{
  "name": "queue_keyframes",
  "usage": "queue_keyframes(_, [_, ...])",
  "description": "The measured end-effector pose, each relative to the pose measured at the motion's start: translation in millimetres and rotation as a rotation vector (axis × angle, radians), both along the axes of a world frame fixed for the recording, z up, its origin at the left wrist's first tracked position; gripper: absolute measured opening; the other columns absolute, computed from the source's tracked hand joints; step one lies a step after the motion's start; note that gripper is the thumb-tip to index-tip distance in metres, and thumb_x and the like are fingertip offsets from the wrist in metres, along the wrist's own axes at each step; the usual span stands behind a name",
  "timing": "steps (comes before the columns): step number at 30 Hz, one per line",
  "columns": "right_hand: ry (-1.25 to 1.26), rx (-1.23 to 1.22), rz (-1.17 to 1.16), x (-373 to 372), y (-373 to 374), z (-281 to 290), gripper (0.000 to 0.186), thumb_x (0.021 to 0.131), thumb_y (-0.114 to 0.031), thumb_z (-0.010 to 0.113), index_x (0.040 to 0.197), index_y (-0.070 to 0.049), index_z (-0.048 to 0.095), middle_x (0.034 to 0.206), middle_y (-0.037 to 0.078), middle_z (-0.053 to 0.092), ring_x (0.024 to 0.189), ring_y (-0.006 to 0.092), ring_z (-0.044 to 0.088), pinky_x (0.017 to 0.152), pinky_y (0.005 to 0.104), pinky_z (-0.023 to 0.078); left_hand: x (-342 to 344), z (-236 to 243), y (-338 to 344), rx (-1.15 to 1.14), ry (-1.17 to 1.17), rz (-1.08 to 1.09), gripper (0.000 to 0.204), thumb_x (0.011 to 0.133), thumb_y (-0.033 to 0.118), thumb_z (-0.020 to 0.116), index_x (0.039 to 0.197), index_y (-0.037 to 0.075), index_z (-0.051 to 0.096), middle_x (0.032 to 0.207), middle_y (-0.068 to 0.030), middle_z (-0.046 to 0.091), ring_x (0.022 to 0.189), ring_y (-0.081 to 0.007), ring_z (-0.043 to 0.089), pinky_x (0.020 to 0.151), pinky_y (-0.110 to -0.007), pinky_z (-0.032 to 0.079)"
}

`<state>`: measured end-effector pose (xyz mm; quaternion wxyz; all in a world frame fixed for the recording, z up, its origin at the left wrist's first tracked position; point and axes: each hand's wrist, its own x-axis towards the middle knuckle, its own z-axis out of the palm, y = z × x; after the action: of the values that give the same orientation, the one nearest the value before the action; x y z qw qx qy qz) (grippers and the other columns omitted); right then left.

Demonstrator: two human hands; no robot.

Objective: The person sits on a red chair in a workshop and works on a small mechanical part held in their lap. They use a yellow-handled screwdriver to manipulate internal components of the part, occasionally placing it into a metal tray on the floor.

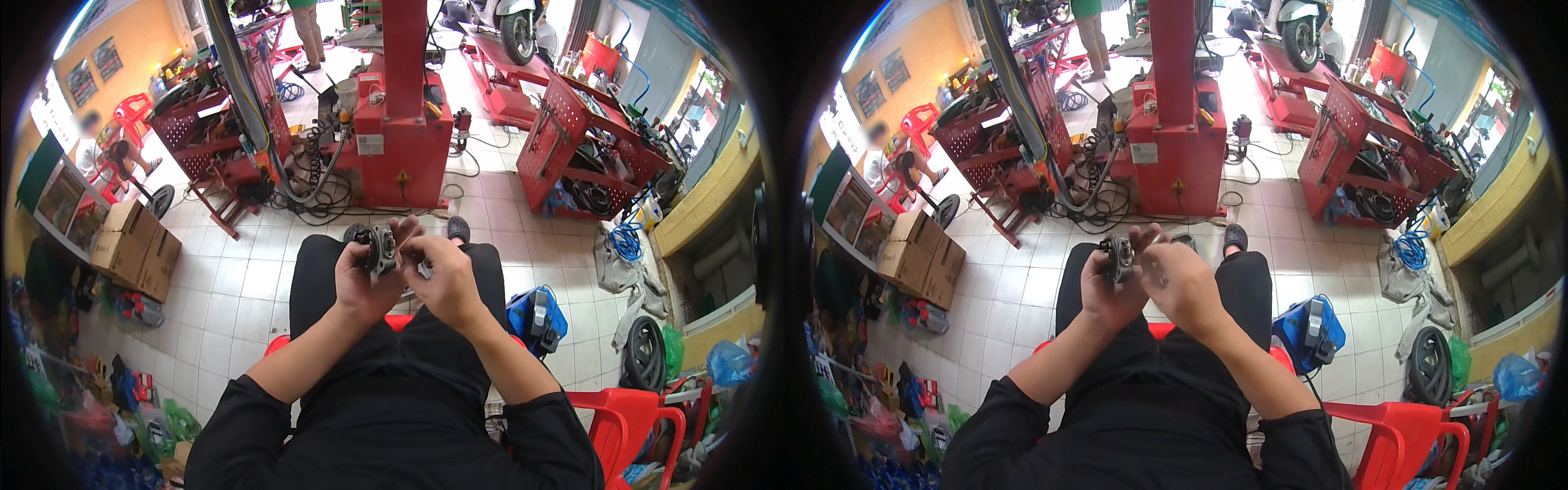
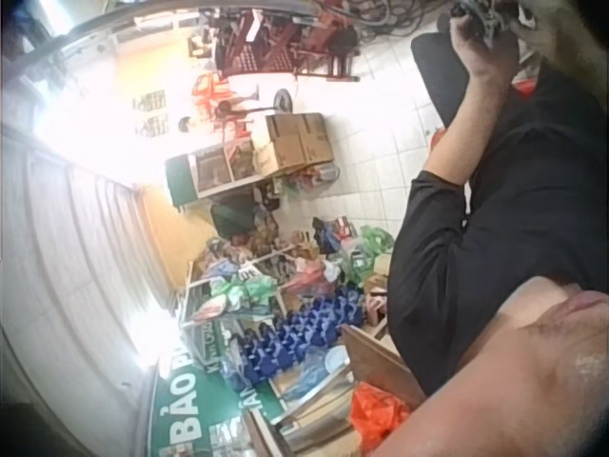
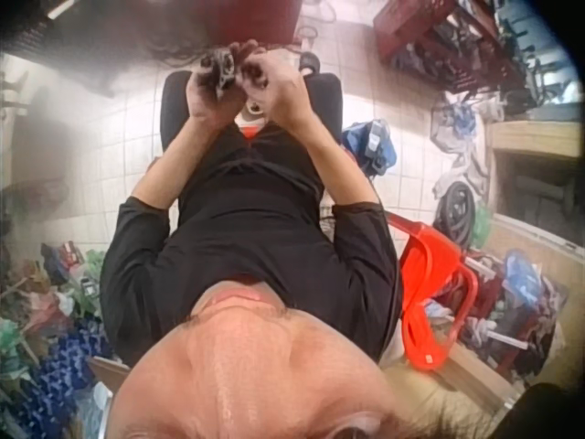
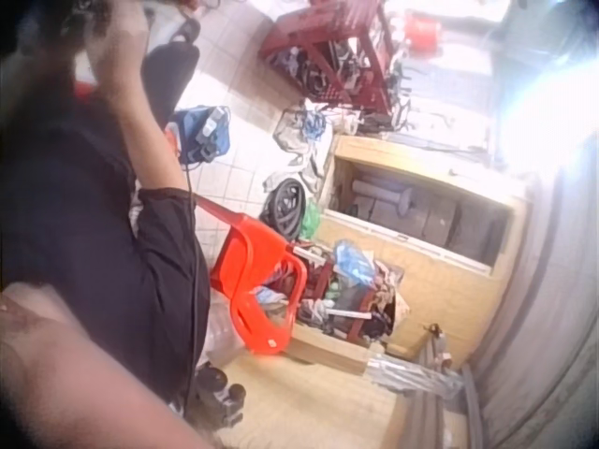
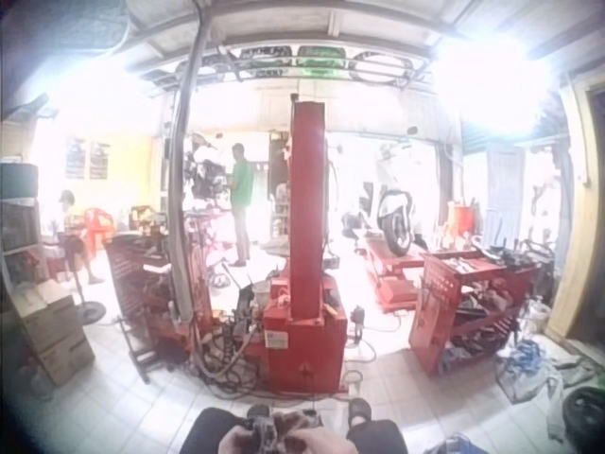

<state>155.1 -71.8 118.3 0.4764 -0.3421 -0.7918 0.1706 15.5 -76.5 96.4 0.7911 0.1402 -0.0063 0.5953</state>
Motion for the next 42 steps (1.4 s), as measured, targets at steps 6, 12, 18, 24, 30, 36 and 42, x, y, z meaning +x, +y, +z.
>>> queue_keyframes(6, [0.477,-0.662,0.238,5.2,-1.1,10.8,0.010,0.087,-0.005,0.059,0.093,0.002,0.059,0.084,0.001,0.062,0.074,0.0049,0.055,0.065,0.0205,0.043,-3.4,-7.0,0.6,-0.197,-0.067,-0.002,0.037,0.075,0.018,0.049,0.108,0.004,0.056,0.102,-0.0127,0.062,0.097,-0.0262,0.058,0.091,-0.039,0.044])
queue_keyframes(12, [0.568,-0.800,0.355,4.2,1.1,13.3,0.013,0.087,-0.009,0.060,0.096,0.001,0.061,0.086,0.001,0.061,0.072,0.0047,0.052,0.062,0.0195,0.041,-3.7,3.0,-4.6,-0.183,0.081,0.083,0.032,0.080,0.027,0.054,0.106,0.008,0.054,0.092,-0.0094,0.061,0.090,-0.0231,0.059,0.087,-0.039,0.045])
queue_keyframes(18, [0.647,-0.917,0.421,6.2,2.9,12.2,0.015,0.086,-0.006,0.061,0.099,0.003,0.061,0.091,0.002,0.061,0.082,0.0061,0.053,0.074,0.0202,0.042,-0.9,1.7,-5.1,-0.165,0.183,0.113,0.029,0.085,0.033,0.058,0.103,0.010,0.055,0.091,-0.0066,0.061,0.089,-0.0209,0.059,0.085,-0.039,0.046])
queue_keyframes(24, [0.665,-0.973,0.430,4.7,3.0,11.8,0.016,0.084,-0.009,0.065,0.097,-0.001,0.062,0.086,-0.001,0.061,0.073,0.0041,0.050,0.064,0.0186,0.040,-0.8,0.1,-3.5,-0.189,0.185,0.136,0.024,0.086,0.030,0.059,0.100,0.012,0.055,0.090,-0.0051,0.061,0.087,-0.0188,0.059,0.084,-0.038,0.047])
queue_keyframes(30, [0.584,-1.045,0.385,5.8,4.7,12.6,0.016,0.083,-0.009,0.065,0.097,-0.002,0.062,0.085,-0.001,0.060,0.072,0.0040,0.050,0.063,0.0182,0.039,-1.9,-0.5,-4.2,-0.216,0.217,0.148,0.021,0.086,0.030,0.058,0.098,0.013,0.056,0.089,-0.0044,0.062,0.086,-0.0179,0.060,0.085,-0.037,0.047])
queue_keyframes(36, [0.565,-1.106,0.431,9.3,10.1,3.0,0.013,0.085,-0.010,0.064,0.096,-0.003,0.060,0.085,-0.001,0.060,0.072,0.0053,0.054,0.063,0.0194,0.041,-1.2,2.6,-5.5,-0.206,0.290,0.158,0.023,0.087,0.033,0.057,0.101,0.015,0.054,0.089,-0.0023,0.061,0.082,-0.0170,0.060,0.071,-0.035,0.049])
queue_keyframes(42, [0.561,-1.136,0.481,9.9,10.7,4.0,0.012,0.087,-0.010,0.063,0.096,-0.003,0.060,0.084,0.000,0.060,0.073,0.0064,0.057,0.065,0.0203,0.044,-5.2,-4.4,-3.6,-0.189,0.272,0.124,0.023,0.088,0.033,0.055,0.102,0.016,0.054,0.089,-0.0021,0.060,0.078,-0.0168,0.060,0.060,-0.034,0.049])
